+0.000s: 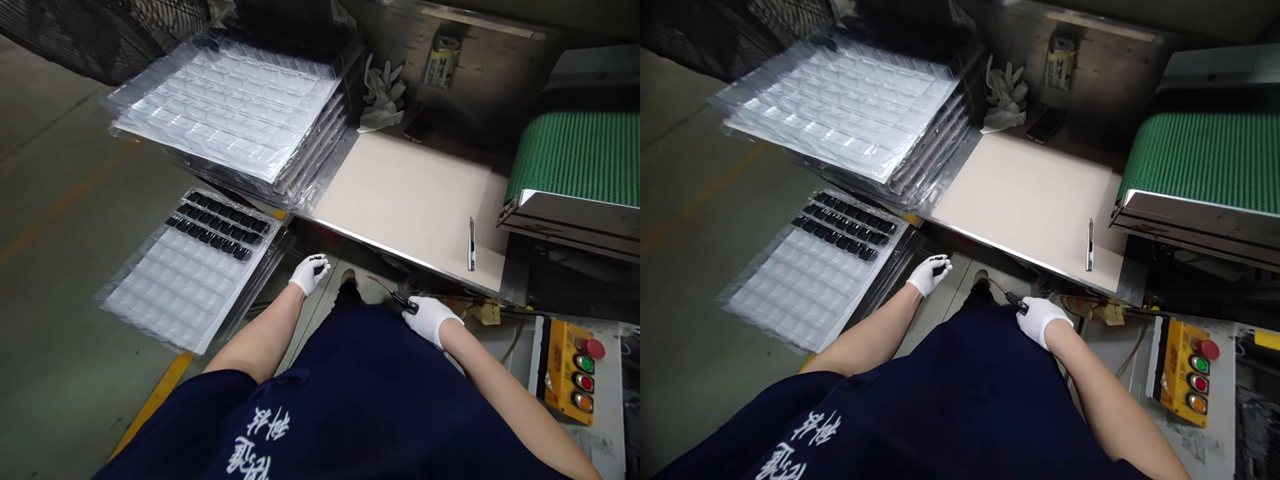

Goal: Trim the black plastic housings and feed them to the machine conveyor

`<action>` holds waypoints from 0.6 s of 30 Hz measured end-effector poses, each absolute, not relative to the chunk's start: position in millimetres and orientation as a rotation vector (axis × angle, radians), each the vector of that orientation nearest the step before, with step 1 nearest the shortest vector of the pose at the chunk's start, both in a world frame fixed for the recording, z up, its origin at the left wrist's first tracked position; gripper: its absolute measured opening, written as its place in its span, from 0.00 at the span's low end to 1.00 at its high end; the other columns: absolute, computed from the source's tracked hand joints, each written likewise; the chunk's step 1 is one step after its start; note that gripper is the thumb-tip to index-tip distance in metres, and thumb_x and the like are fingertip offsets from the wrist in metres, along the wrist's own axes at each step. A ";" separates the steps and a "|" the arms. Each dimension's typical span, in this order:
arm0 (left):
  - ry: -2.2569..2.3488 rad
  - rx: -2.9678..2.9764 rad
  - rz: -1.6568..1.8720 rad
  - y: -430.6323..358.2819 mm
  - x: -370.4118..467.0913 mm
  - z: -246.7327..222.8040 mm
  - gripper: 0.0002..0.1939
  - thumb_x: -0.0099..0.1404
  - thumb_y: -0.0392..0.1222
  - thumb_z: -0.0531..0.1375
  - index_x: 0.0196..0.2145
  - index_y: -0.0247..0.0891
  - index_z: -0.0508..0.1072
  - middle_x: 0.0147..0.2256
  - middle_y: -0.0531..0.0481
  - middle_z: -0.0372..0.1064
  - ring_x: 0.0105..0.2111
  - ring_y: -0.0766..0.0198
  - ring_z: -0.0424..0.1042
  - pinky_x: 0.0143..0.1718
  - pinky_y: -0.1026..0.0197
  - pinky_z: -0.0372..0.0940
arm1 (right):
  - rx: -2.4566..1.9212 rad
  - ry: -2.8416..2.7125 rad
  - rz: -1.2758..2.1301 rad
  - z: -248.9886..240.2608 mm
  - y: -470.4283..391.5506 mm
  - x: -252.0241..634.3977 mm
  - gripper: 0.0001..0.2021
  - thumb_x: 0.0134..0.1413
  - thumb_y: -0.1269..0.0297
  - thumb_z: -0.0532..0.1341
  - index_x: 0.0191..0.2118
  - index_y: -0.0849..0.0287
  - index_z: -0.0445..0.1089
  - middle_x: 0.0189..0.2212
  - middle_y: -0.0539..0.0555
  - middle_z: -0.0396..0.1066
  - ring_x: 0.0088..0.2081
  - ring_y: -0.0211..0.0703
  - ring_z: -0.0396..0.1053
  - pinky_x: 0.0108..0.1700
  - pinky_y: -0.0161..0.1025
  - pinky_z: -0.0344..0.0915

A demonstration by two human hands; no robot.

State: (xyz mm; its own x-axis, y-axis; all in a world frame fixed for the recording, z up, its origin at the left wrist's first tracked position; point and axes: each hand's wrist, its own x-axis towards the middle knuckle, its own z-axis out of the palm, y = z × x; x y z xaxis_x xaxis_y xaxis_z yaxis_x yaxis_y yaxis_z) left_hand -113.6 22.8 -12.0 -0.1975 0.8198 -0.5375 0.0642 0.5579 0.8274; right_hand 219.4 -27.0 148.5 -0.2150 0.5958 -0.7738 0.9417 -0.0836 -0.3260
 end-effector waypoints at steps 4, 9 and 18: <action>1.608 0.695 0.884 27.1 -115.1 -7.8 0.16 0.70 0.46 0.60 0.51 0.34 0.70 0.45 0.44 0.71 0.40 0.60 0.74 0.39 0.55 0.73 | 1.655 1.819 -1.238 149.4 -27.2 217.1 0.09 0.56 0.56 0.58 0.33 0.54 0.71 0.32 0.52 0.75 0.33 0.43 0.71 0.35 0.36 0.60; 1.636 0.841 0.797 27.2 -109.0 -7.0 0.15 0.70 0.45 0.60 0.50 0.34 0.70 0.45 0.44 0.71 0.40 0.60 0.73 0.41 0.53 0.73 | 1.675 1.805 -1.231 150.0 -25.0 215.3 0.08 0.55 0.57 0.59 0.34 0.54 0.72 0.31 0.52 0.75 0.33 0.44 0.71 0.34 0.36 0.60; 1.637 1.296 0.563 26.6 -97.2 5.8 0.13 0.69 0.45 0.61 0.48 0.36 0.73 0.51 0.43 0.69 0.49 0.55 0.71 0.51 0.47 0.69 | 1.676 1.812 -1.309 140.5 -25.2 221.1 0.07 0.52 0.59 0.60 0.31 0.55 0.70 0.28 0.51 0.73 0.30 0.42 0.70 0.31 0.34 0.59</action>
State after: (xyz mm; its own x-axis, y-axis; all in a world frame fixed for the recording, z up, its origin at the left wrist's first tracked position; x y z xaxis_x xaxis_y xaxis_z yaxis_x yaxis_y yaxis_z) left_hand -97.2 26.6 5.8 0.0016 0.9227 -0.3854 0.4904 0.3352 0.8044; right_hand 221.1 -25.2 140.5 -0.2415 0.5952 -0.7664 0.9146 -0.1244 -0.3848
